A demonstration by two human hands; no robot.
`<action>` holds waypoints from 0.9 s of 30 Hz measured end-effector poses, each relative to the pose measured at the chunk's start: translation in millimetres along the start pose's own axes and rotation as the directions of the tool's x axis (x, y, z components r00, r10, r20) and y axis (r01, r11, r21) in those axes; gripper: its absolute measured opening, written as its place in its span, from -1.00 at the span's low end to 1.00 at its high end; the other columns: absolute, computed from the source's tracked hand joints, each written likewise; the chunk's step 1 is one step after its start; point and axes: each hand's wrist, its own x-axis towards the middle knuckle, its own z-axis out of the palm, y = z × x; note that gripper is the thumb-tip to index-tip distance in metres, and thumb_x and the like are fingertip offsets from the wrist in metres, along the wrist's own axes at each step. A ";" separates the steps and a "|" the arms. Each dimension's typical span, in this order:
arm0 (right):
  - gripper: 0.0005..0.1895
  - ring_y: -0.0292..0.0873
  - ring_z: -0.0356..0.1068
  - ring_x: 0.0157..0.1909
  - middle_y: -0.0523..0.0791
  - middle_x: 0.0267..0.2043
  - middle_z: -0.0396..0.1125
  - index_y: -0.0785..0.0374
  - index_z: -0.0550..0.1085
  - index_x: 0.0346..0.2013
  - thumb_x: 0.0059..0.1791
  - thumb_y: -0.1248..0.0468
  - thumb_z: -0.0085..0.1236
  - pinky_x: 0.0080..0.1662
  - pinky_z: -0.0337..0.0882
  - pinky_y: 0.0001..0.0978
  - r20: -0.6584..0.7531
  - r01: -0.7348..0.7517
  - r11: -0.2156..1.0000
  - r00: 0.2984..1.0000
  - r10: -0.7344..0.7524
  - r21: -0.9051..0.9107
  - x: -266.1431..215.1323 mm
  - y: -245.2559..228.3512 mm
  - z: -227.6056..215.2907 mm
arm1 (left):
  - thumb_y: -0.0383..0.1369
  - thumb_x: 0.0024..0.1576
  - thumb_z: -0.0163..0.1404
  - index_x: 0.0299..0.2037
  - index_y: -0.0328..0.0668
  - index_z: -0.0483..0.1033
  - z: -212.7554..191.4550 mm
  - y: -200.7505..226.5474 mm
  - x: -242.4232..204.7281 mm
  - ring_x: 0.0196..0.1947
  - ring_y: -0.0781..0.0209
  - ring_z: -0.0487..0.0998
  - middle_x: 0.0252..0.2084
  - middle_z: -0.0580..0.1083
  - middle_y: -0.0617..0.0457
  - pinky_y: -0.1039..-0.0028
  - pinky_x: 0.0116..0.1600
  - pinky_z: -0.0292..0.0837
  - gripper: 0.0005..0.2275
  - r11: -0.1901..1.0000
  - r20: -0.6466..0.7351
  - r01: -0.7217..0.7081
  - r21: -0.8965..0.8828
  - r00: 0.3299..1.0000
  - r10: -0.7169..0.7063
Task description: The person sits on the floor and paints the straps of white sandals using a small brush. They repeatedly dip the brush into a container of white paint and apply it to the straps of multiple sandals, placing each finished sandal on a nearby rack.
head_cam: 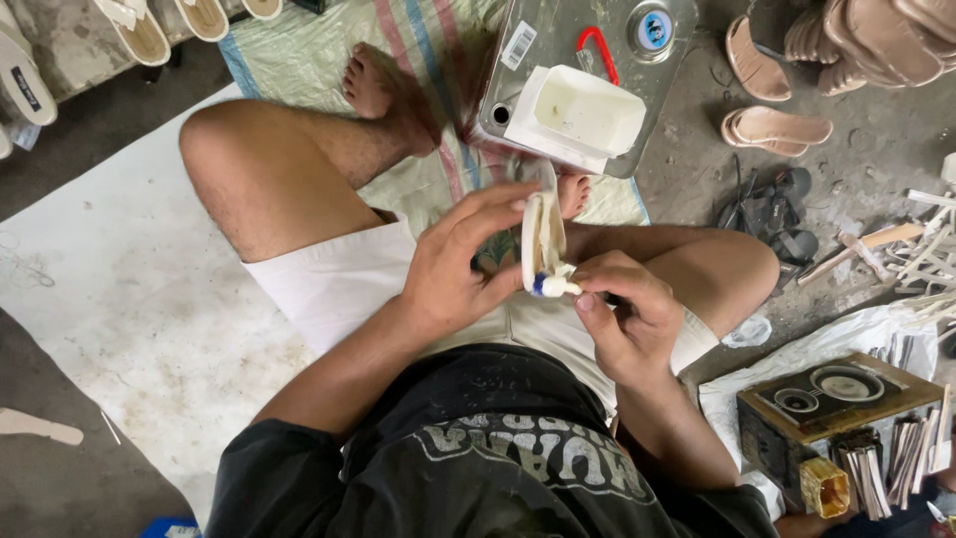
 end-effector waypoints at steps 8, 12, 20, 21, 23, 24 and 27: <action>-0.86 -0.35 0.32 -0.22 -0.09 -0.16 0.42 0.40 0.44 0.01 0.14 0.49 0.11 -0.15 0.34 -0.55 -0.290 -0.080 0.994 0.955 0.057 -0.070 20.5 5.3 -3.8 | -0.20 0.44 -0.11 0.53 -0.25 0.09 -13.3 15.7 4.1 0.18 0.00 0.48 0.38 0.36 -0.23 0.33 0.27 0.43 -0.49 0.948 0.259 0.008 -0.319 0.962 0.080; -0.85 -0.35 0.34 -0.17 -0.10 -0.14 0.40 0.39 0.43 0.01 0.15 0.47 0.12 -0.10 0.35 -0.55 -0.270 -0.033 0.999 0.962 0.028 -0.015 25.5 5.1 -2.9 | -0.13 0.48 -0.26 0.54 -0.29 0.08 -15.9 23.7 3.3 0.19 -0.03 0.45 0.28 0.37 -0.21 0.29 0.32 0.37 -0.48 0.958 0.286 0.054 -0.283 0.958 0.030; -0.87 -0.34 0.35 -0.23 -0.05 -0.14 0.43 0.39 0.47 -0.05 0.11 0.43 0.18 -0.15 0.34 -0.56 -0.186 0.027 0.989 0.981 -0.054 -0.143 27.7 0.3 -9.1 | -0.09 0.49 -0.33 0.54 -0.25 0.08 -20.8 38.5 3.8 0.07 0.12 0.40 0.09 0.38 -0.10 0.38 0.27 0.33 -0.48 0.937 0.307 0.183 -0.298 0.948 -0.088; -0.87 -0.32 0.37 -0.23 -0.04 -0.14 0.43 0.38 0.47 -0.05 0.11 0.44 0.18 -0.14 0.36 -0.55 -0.168 0.048 0.985 0.983 -0.076 -0.164 28.6 -0.2 -10.3 | -0.08 0.49 -0.33 0.54 -0.25 0.08 -21.7 40.8 4.6 0.04 0.13 0.39 0.04 0.38 -0.07 0.39 0.25 0.33 -0.48 0.933 0.323 0.213 -0.291 0.940 -0.114; -0.87 -0.29 0.41 -0.23 -0.03 -0.14 0.44 0.37 0.47 -0.05 0.11 0.45 0.18 -0.14 0.39 -0.53 -0.129 0.090 0.975 0.985 -0.118 -0.204 30.9 -1.8 -13.8 | -0.08 0.47 -0.34 0.55 -0.25 0.08 -24.2 45.1 6.5 -0.02 0.17 0.37 -0.05 0.39 -0.02 0.41 0.21 0.34 -0.47 0.921 0.354 0.273 -0.277 0.920 -0.167; -0.88 -0.27 0.42 -0.23 -0.02 -0.15 0.45 0.36 0.47 -0.06 0.10 0.45 0.19 -0.15 0.40 -0.53 -0.104 0.114 0.964 0.984 -0.143 -0.239 32.2 -3.0 -15.9 | -0.08 0.47 -0.35 0.55 -0.25 0.08 -25.6 47.3 7.7 -0.03 0.18 0.36 -0.03 0.39 -0.01 0.40 0.21 0.34 -0.46 0.917 0.361 0.288 -0.275 0.915 -0.179; -0.88 -0.23 0.44 -0.23 -0.01 -0.17 0.46 0.35 0.48 -0.09 0.09 0.45 0.21 -0.21 0.38 -0.53 -0.030 0.177 0.932 0.980 -0.196 -0.318 37.2 -7.8 -21.1 | -0.08 0.47 -0.38 0.56 -0.26 0.08 -31.0 53.1 11.8 -0.03 0.19 0.33 0.12 0.39 -0.02 0.39 0.23 0.32 -0.46 0.901 0.387 0.325 -0.288 0.900 -0.201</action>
